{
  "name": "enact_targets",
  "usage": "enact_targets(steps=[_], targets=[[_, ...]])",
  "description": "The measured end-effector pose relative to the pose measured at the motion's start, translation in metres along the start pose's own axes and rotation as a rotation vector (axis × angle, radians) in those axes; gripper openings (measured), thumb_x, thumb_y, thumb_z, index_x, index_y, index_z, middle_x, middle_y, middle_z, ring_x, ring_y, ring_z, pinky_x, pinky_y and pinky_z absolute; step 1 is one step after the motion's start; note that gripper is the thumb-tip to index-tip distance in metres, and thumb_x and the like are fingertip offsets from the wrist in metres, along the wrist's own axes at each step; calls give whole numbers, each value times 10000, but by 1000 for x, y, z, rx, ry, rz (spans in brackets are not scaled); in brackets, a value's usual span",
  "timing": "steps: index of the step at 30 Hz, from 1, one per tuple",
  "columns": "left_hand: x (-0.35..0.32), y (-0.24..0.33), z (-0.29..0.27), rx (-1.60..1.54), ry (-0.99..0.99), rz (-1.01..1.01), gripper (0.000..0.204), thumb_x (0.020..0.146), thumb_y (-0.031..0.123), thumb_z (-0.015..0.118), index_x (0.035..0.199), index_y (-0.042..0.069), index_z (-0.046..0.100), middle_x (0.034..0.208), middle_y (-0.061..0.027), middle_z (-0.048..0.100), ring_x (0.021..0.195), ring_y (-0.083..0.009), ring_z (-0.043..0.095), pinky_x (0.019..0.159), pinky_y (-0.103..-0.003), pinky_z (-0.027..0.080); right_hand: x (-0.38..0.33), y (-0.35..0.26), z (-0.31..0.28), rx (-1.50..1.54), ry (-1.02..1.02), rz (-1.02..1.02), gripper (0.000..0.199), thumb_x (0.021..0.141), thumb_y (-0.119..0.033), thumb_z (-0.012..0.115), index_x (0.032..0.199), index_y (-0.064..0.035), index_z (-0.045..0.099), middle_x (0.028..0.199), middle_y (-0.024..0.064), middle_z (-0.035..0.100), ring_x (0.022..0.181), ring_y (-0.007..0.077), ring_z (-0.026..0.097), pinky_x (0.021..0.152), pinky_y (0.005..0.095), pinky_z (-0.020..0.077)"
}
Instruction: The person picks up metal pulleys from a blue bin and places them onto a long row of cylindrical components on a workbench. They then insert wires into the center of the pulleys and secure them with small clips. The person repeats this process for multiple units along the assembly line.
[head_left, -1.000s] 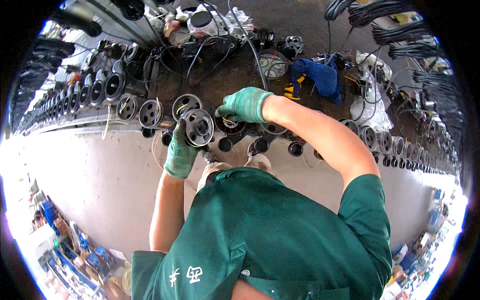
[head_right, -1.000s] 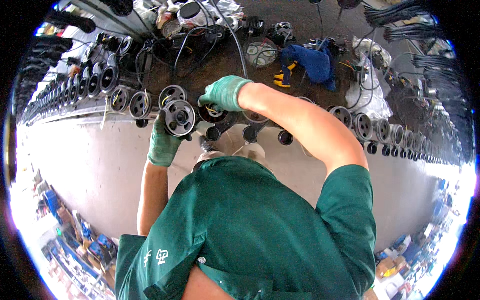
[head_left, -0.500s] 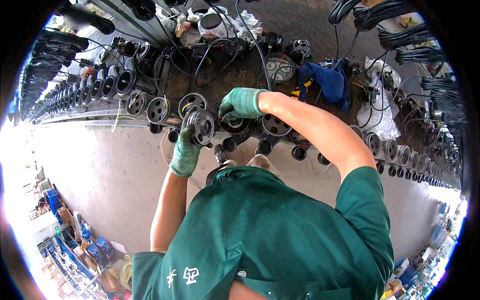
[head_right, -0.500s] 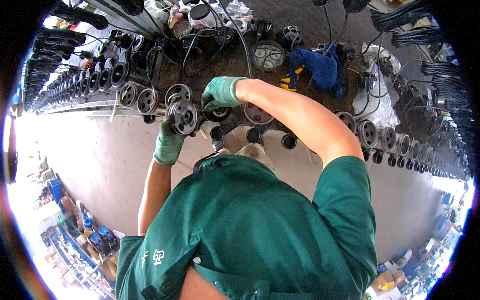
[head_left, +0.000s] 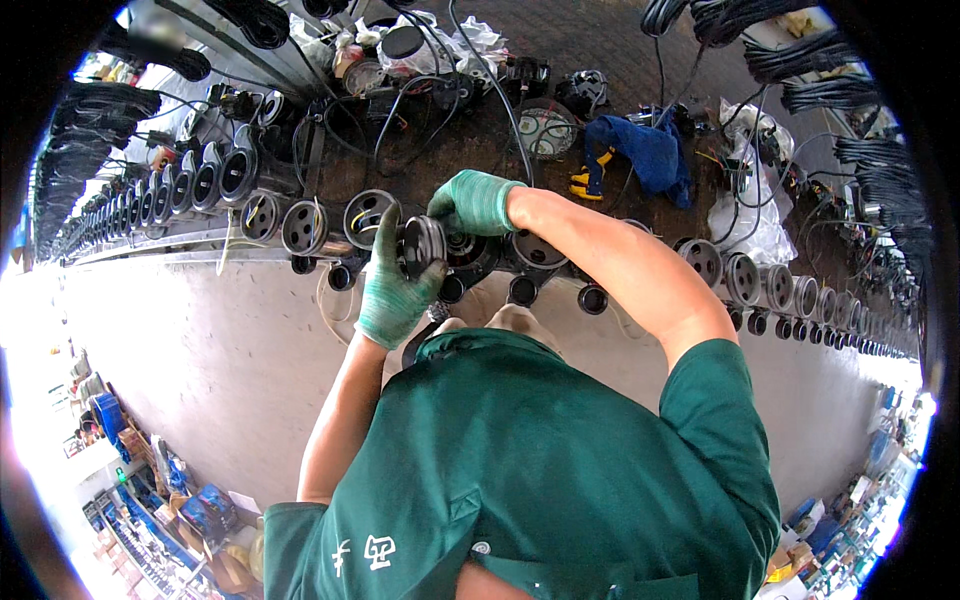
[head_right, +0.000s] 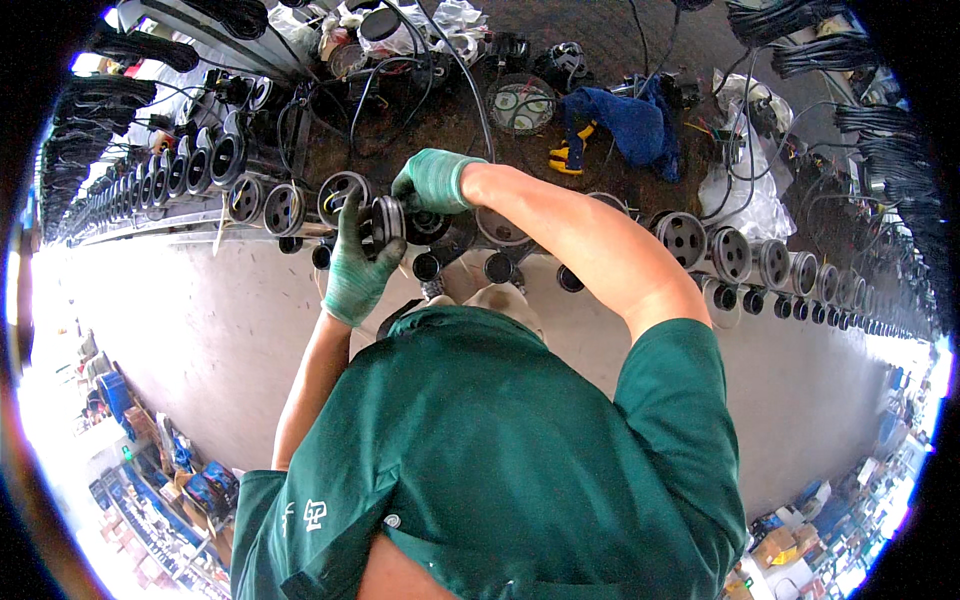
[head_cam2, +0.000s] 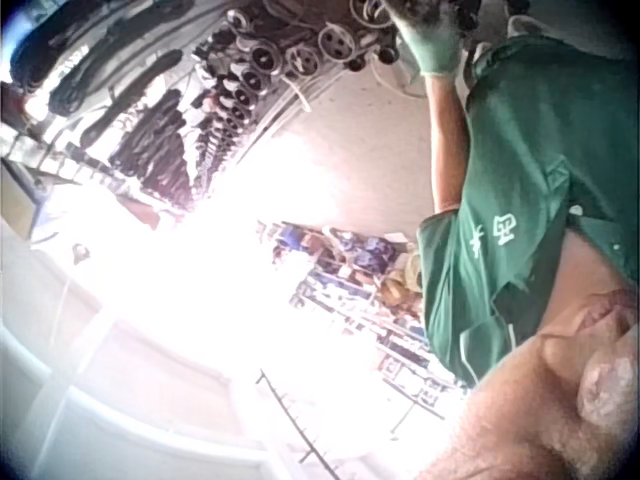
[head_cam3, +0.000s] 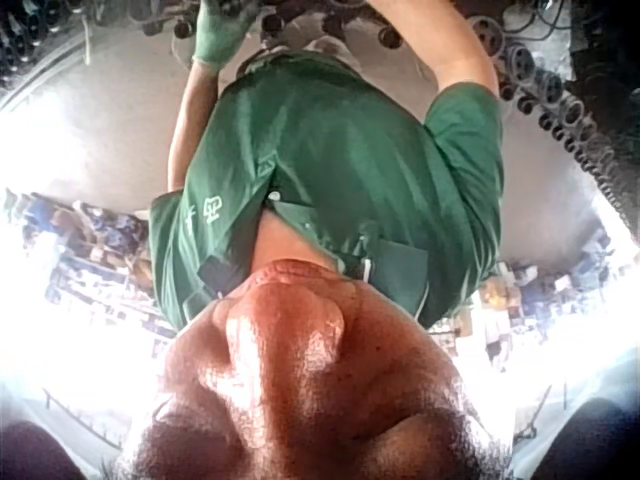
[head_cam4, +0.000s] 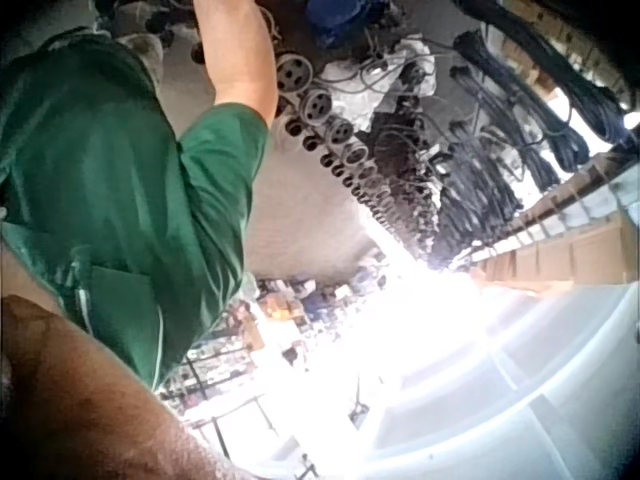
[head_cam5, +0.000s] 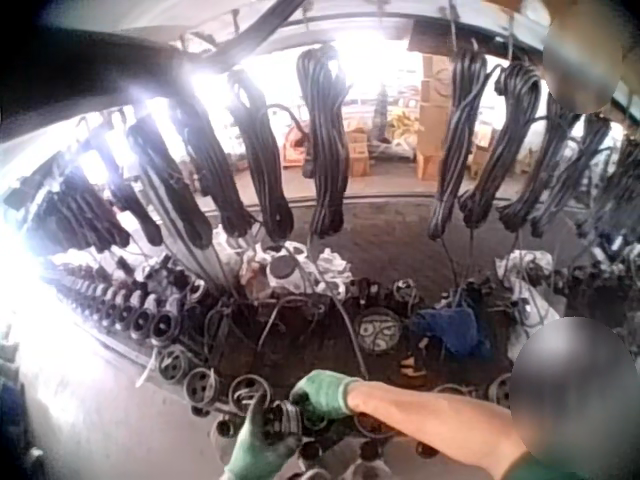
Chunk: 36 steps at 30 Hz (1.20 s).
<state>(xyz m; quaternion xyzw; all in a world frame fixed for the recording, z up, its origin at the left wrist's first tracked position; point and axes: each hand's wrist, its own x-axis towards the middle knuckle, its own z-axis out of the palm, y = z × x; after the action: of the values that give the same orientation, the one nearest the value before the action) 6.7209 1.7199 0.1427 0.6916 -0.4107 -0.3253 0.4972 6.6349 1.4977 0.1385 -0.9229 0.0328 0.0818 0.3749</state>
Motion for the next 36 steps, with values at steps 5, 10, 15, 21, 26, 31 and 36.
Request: enact_targets(steps=[5, 10, 15, 21, 26, 31, 36], targets=[[12, 7, 7, 262, 19, 58, 1022, 767, 20, 817, 1605, 39, 233, 1387, -132, 514, 1227, -216, 557, 1042, -356, 510, -5, -2, -7, 40, -9, 60, 292, 880, -135, 676, 1161, -93, 744, 1086, 185, 737, 989, 354, 715, 857, 410, 557], [16, 14, 11, 331, 31, 67, 1177, 591, 161, 933, 1573, 43, 296, 1302, -263, 529, 1174, -407, 586, 1025, -461, 510, -11, 0, -12, 139, -71, 135, 337, 897, -120, 690, 1229, -69, 712, 1134, 155, 754, 1025, 259, 733, 908, 374, 557], [16, 14, 14, 389, 99, 96, 1163, 584, 220, 958, 1542, 2, 335, 1254, -272, 547, 1126, -415, 601, 984, -455, 525, -22, 1, -18, 145, -21, 122, 424, 863, -131, 744, 1271, -57, 656, 1160, 136, 743, 1057, 259, 715, 920, 374, 548], [15, 20, 14, 405, 115, 26, 1119, 619, 261, 953, 1531, 6, 358, 1263, -262, 550, 1137, -400, 613, 985, -442, 536, -38, 7, -30, 180, -72, 150, 341, 846, -174, 770, 1151, -39, 703, 1074, 137, 752, 1002, 264, 718, 889, 374, 548], [18, 25, 12, 382, 130, -19, 1093, 648, 261, 940, 1546, 56, 349, 1272, -286, 545, 1147, -419, 618, 977, -450, 545, -42, 15, -34, 140, -105, 109, 273, 846, -104, 748, 1109, -36, 721, 1076, 138, 729, 1014, 283, 707, 893, 398, 547], [20, 18, 15, 336, 184, -9, 980, 699, 290, 927, 1485, 2, 416, 1286, -273, 583, 1151, -387, 630, 985, -436, 538, -39, 24, -32, 37, -109, -84, 234, 851, -104, 740, 1078, -46, 747, 1053, 129, 691, 990, 313, 682, 871, 404, 543], [21, 18, 15, 321, 215, 22, 930, 712, 303, 926, 1446, -15, 453, 1265, -264, 606, 1152, -373, 631, 984, -434, 532, -34, 19, -29, -196, -142, -273, 221, 837, -131, 745, 1049, -69, 765, 996, 132, 662, 905, 328, 659, 804, 427, 535]])
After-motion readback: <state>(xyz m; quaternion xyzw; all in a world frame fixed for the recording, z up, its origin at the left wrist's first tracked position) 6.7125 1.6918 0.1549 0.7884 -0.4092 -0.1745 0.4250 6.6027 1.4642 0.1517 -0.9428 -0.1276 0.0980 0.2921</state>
